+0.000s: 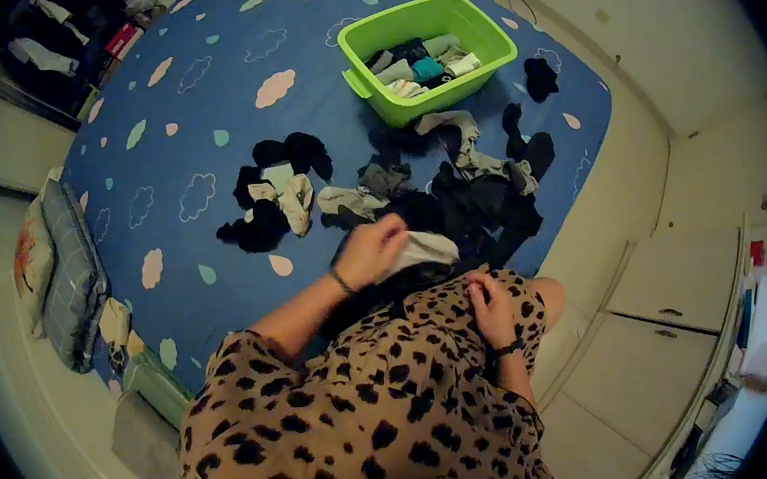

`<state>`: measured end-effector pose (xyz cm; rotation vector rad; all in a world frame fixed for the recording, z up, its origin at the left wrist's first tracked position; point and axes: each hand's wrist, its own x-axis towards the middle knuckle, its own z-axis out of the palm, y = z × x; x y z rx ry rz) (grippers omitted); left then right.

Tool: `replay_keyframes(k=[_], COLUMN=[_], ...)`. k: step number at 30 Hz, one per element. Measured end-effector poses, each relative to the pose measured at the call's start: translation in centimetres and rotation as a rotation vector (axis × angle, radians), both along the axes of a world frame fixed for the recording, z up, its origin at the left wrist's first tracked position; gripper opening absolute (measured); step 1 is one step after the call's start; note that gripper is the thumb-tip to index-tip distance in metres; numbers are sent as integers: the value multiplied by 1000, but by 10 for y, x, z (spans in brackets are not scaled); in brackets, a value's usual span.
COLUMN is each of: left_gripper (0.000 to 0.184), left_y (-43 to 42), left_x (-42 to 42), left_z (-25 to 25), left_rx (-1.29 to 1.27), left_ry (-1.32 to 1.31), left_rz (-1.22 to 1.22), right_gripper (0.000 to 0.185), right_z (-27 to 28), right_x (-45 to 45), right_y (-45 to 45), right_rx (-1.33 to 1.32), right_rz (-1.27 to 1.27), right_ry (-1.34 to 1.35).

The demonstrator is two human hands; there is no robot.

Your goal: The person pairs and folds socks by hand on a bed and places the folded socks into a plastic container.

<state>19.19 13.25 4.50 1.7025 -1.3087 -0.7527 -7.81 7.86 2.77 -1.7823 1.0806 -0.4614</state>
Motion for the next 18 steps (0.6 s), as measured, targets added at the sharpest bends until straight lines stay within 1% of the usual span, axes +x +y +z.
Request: replay_keyframes(k=[2,3,4,6,8,9,10,11,12,13,14,16,17,18], left_gripper=[22,22,23,29,33,33,30,28,28,23,18,13,15,17], left_y=[21,38,53,65,67,64,58,57,58,55,51,47,41,37], left_x=[52,73,93,138,187,201,212,219,217,216,215,212,213,211], left_z=[-21,-27,-32,-43,-66,-82,-92,-104,-105,-105,-104,-64,-43,-21], left_rx=[290,349,407,279,129,127,229,332,329,425,523,263,126,-4], left_ry=[-20,-145,-272,-430,-710,-710,-588,-461,-454,-466,-481,-341,-117,107], left_rz=[-200,-133,-65,328,619,624,669,707,707,636,562,635,612,586], right_gripper=[16,17,17,17,17,17,17,17,16,15,15,14,14,14], right_z=[-15,-8,-14,-29,-14,-12,-10,-13,-16,-17,-19,-12,-12,-11], right_x=[-6,-3,-3,-2,7,9,11,11,11,11,9,9,10,11], right_y=[-2,-3,-5,-7,-5,-5,-6,-6,-5,-7,-8,-4,-5,-4], right_rx=[16,132,133,-44,-31,-111,-195,-200,-271,-347,-352,-255,-256,-219], right_rz=[-33,-64,-53,-60,-53,-11,29,31,69,102,95,48,39,9], right_ry=[-64,-53,-58,-28,-18,36,92,96,126,154,156,170,168,108])
